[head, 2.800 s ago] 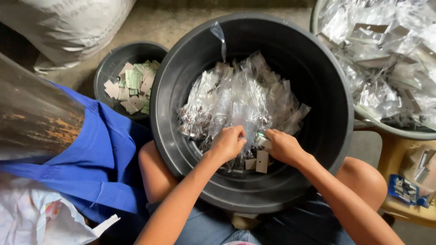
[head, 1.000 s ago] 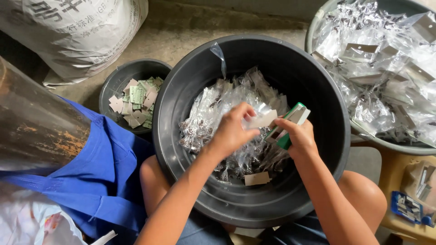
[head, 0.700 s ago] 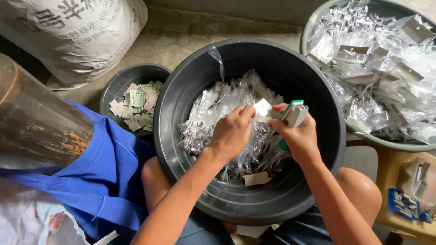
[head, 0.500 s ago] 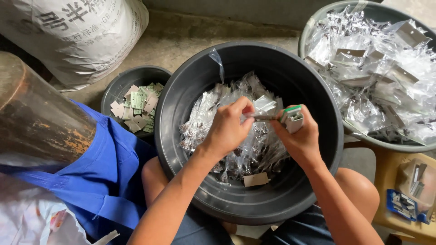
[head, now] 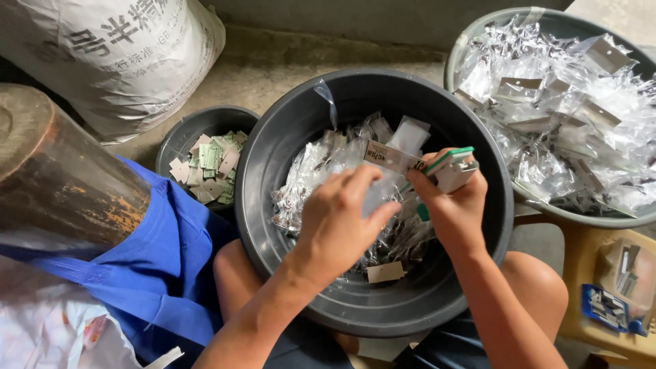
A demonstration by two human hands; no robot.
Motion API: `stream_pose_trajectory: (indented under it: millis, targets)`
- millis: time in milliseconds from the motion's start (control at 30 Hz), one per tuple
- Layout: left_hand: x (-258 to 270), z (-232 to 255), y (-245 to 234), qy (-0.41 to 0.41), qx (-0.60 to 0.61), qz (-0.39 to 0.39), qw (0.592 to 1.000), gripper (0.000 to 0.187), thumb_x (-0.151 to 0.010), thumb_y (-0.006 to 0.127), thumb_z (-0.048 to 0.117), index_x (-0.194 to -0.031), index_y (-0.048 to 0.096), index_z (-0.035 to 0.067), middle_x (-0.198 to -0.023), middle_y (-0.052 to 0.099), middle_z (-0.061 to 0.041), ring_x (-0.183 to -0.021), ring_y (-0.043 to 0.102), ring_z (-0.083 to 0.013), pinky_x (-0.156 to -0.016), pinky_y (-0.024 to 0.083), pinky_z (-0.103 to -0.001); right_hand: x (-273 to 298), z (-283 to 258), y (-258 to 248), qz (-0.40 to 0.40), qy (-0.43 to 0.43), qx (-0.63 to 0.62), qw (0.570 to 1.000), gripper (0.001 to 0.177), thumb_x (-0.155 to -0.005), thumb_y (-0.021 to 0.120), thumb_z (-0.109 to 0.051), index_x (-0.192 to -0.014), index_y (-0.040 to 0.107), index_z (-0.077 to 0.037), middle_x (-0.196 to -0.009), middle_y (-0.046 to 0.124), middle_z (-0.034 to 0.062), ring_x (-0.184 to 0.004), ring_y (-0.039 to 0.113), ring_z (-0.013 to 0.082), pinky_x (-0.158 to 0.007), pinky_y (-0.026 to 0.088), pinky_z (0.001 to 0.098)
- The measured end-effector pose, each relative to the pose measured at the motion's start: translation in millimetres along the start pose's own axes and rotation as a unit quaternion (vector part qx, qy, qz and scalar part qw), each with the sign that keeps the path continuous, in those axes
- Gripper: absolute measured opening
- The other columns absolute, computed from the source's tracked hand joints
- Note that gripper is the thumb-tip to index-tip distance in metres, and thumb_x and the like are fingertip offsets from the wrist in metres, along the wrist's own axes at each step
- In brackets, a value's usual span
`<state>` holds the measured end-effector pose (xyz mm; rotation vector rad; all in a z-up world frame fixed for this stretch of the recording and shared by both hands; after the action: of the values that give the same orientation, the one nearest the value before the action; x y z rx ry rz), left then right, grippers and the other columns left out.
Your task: Manually packaging small items by folding plastic bags over cardboard headers and stapling them.
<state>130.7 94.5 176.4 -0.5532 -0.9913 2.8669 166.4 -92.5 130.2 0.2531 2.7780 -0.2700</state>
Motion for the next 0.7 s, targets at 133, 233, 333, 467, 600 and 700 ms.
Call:
stream_pose_trajectory:
  millis: [133, 233, 333, 467, 600, 700]
  targets:
    - [-11, 9, -54, 0.053, 0.057, 0.126, 0.989, 0.068, -0.079, 0.088, 0.03, -0.13, 0.054, -0.001, -0.109, 0.067, -0.024, -0.106, 0.066, -0.0456, -0.093, 0.053, -0.054, -1, -26, 6, -0.067, -0.006, -0.043, 0.997, 0.033, -0.081, 0.088, 0.006, -0.095, 0.061, -0.005, -0.087, 0.068, 0.0131, -0.072, 0.06, 0.0136, -0.068, 0.049, 0.0314]
    - [-21, -1, -33, 0.037, 0.229, 0.054, 0.971, 0.069, -0.082, 0.086, 0.026, -0.139, 0.054, 0.007, -0.109, 0.072, -0.015, -0.113, 0.069, -0.0331, -0.104, 0.05, -0.049, 3, -37, 7, -0.095, 0.012, -0.053, 0.994, 0.035, -0.075, 0.089, 0.007, -0.094, 0.061, -0.004, -0.088, 0.071, 0.0151, -0.07, 0.062, 0.0122, -0.066, 0.048, 0.0292]
    - [-21, 12, -17, 0.106, 0.285, 0.045, 0.952, 0.019, -0.089, 0.079, 0.006, -0.105, 0.074, 0.016, -0.093, 0.075, -0.002, -0.089, 0.074, -0.0193, -0.085, 0.061, -0.035, 5, -41, 12, -0.095, 0.041, -0.096, 0.99, 0.032, -0.076, 0.088, 0.006, -0.093, 0.061, -0.003, -0.088, 0.072, 0.0173, -0.068, 0.062, 0.0116, -0.062, 0.049, 0.0284]
    - [-5, 28, -29, 0.163, 0.229, 0.052, 0.958, 0.018, -0.095, 0.074, 0.005, -0.105, 0.076, 0.02, -0.105, 0.073, -0.001, -0.095, 0.075, -0.0181, -0.085, 0.062, -0.033, 4, -15, 2, -0.088, 0.073, -0.165, 0.98, 0.036, -0.076, 0.085, 0.008, -0.095, 0.056, -0.002, -0.084, 0.066, 0.0189, -0.064, 0.06, 0.0154, -0.06, 0.049, 0.0291]
    - [3, 13, -18, 0.117, 0.257, 0.025, 0.959, 0.032, -0.091, 0.078, 0.031, -0.121, 0.074, 0.018, -0.112, 0.07, -0.012, -0.089, 0.071, -0.0198, -0.079, 0.062, -0.037, 7, -5, 7, -0.077, 0.098, -0.206, 0.971, 0.035, -0.072, 0.085, 0.009, -0.094, 0.059, -0.002, -0.087, 0.069, 0.019, -0.071, 0.065, 0.0172, -0.067, 0.047, 0.0274]
    - [3, 3, -6, 0.068, 0.269, 0.03, 0.96, 0.022, -0.095, 0.072, 0.02, -0.116, 0.075, 0.016, -0.102, 0.068, -0.01, -0.083, 0.07, -0.0167, -0.071, 0.061, -0.031, 10, 23, 7, -0.069, 0.133, -0.219, 0.964, 0.036, -0.072, 0.086, 0.009, -0.094, 0.06, -0.001, -0.083, 0.069, 0.017, -0.068, 0.066, 0.0175, -0.065, 0.048, 0.0259]
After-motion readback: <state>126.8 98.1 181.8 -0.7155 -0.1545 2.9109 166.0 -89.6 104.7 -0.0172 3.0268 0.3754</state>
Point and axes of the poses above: each hand's wrist, its own x-axis away from the middle knuckle, its own y-axis out of the palm, z = x × y, the point moved 9 cm from there along -x, towards the middle knuckle
